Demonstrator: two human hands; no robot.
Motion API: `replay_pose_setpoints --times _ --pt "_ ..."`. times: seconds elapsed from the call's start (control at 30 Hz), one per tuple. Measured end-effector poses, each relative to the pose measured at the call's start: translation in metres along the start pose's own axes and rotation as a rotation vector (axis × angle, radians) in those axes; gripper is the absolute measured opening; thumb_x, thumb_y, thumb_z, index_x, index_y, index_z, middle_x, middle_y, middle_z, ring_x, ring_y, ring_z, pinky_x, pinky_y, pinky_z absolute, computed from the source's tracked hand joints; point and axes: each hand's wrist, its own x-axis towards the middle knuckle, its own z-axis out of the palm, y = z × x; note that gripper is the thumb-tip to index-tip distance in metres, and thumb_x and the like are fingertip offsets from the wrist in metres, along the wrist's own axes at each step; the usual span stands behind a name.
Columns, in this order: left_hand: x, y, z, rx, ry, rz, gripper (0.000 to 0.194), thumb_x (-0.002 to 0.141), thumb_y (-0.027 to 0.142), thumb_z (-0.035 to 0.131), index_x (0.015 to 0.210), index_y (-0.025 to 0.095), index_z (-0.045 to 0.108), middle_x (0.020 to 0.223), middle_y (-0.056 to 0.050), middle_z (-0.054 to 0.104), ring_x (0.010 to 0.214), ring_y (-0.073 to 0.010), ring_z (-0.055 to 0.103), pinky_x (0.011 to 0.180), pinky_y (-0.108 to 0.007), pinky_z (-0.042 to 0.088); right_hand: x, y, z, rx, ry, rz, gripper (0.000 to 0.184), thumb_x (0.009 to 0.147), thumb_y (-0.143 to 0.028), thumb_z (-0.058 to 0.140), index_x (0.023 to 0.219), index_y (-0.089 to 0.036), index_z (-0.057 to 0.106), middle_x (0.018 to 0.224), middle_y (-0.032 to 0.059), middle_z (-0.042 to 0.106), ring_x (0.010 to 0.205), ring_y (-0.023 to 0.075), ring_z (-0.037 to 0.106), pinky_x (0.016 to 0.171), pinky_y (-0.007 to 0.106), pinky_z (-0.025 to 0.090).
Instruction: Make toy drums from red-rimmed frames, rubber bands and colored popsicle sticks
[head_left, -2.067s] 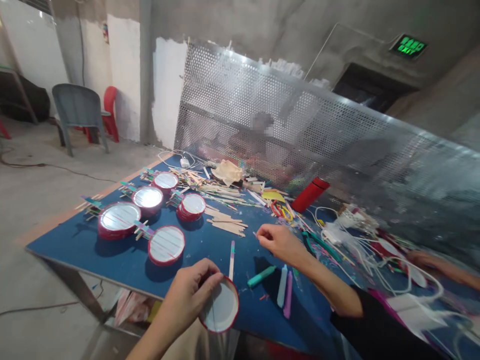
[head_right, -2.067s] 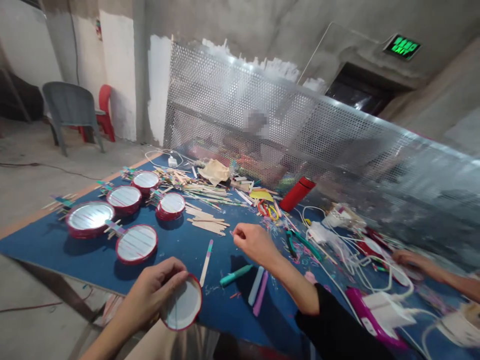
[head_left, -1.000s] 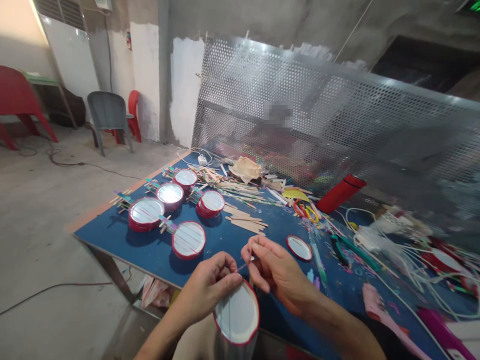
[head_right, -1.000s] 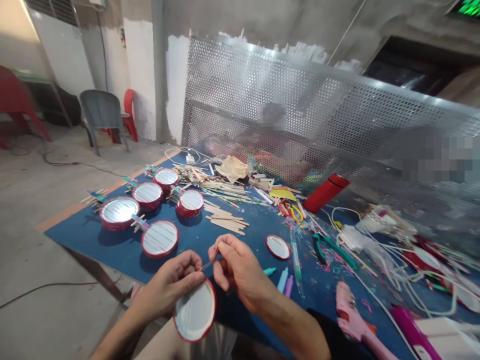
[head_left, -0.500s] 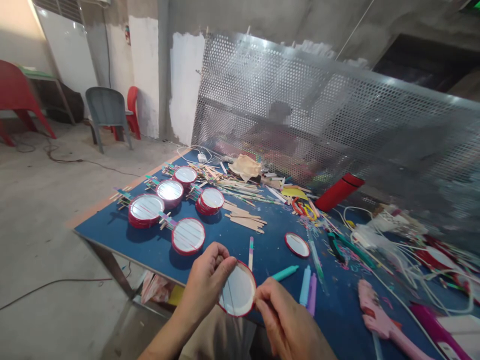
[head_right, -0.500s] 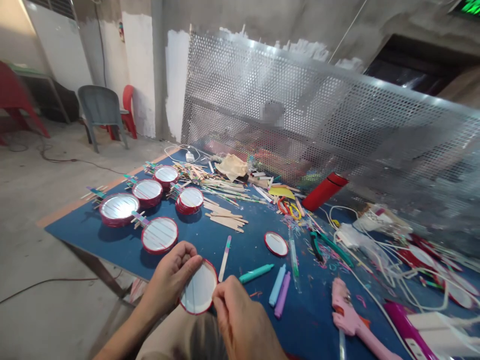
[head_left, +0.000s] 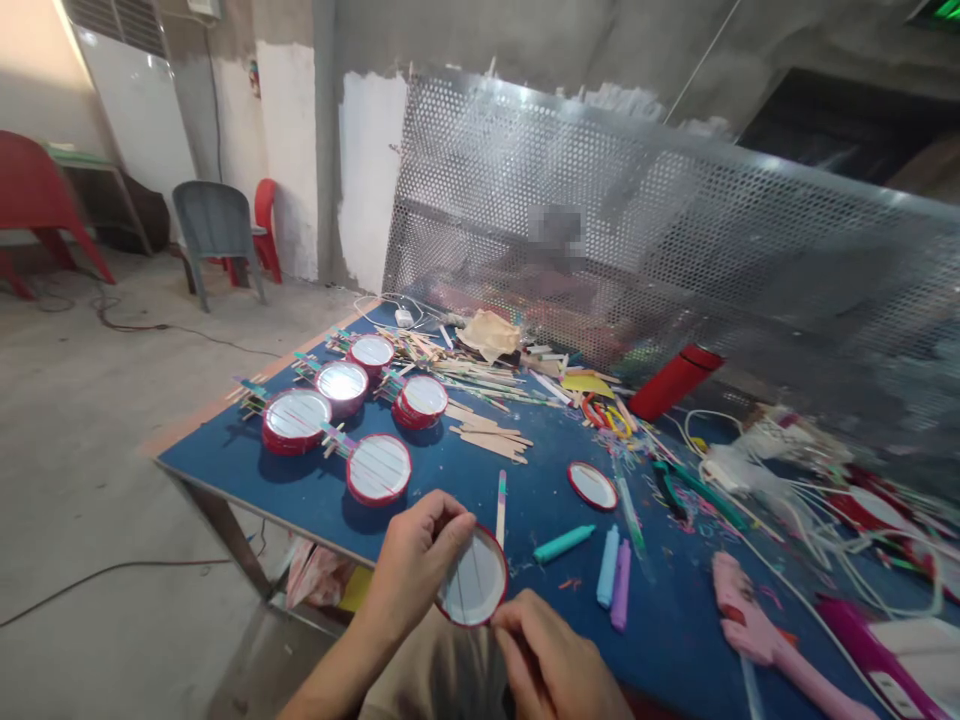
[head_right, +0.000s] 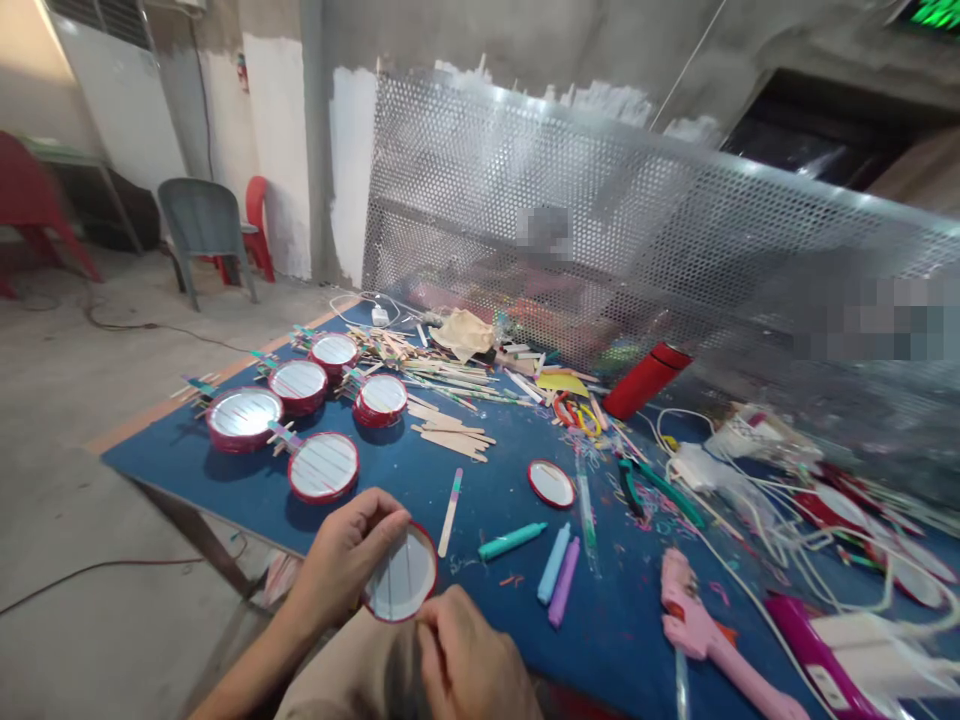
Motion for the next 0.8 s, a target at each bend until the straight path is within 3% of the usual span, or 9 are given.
replay_pose_setpoints --times 0.27,0.57,0.8 --pt "-0.001 0.000 0.003 -0.011 0.093 0.004 0.024 0.083 0.036 0.056 0.066 0.020 0.049 0.057 0.007 0.043 0.053 -0.0104 0.038 0.050 -0.020 0.030 0.005 -0.009 0.000 0.218 0.010 0.064 0.018 0.095 -0.020 0.039 0.086 -0.023 0.053 0.070 -0.0032 0.057 0.055 0.0103 0.058 0.057 0.020 0.043" --pt "-0.001 -0.003 0.005 0.078 0.147 0.041 0.024 0.083 0.035 0.053 0.065 0.021 0.046 0.056 0.008 0.039 0.053 -0.0104 0.035 0.050 -0.020 0.029 0.007 -0.017 0.006 0.661 -0.006 0.477 0.027 0.092 -0.047 0.049 0.081 -0.023 0.055 0.046 -0.0060 0.051 0.039 0.0106 0.052 0.040 0.018 0.037" --pt "0.000 -0.001 0.003 0.037 0.169 0.041 0.027 0.082 0.040 0.055 0.065 0.022 0.046 0.054 0.008 0.039 0.050 -0.0104 0.035 0.046 -0.020 0.029 0.009 -0.021 0.004 0.836 0.049 0.626 0.048 0.079 -0.068 0.059 0.083 -0.020 0.056 0.047 -0.0023 0.061 0.039 0.0098 0.055 0.041 0.016 0.036"
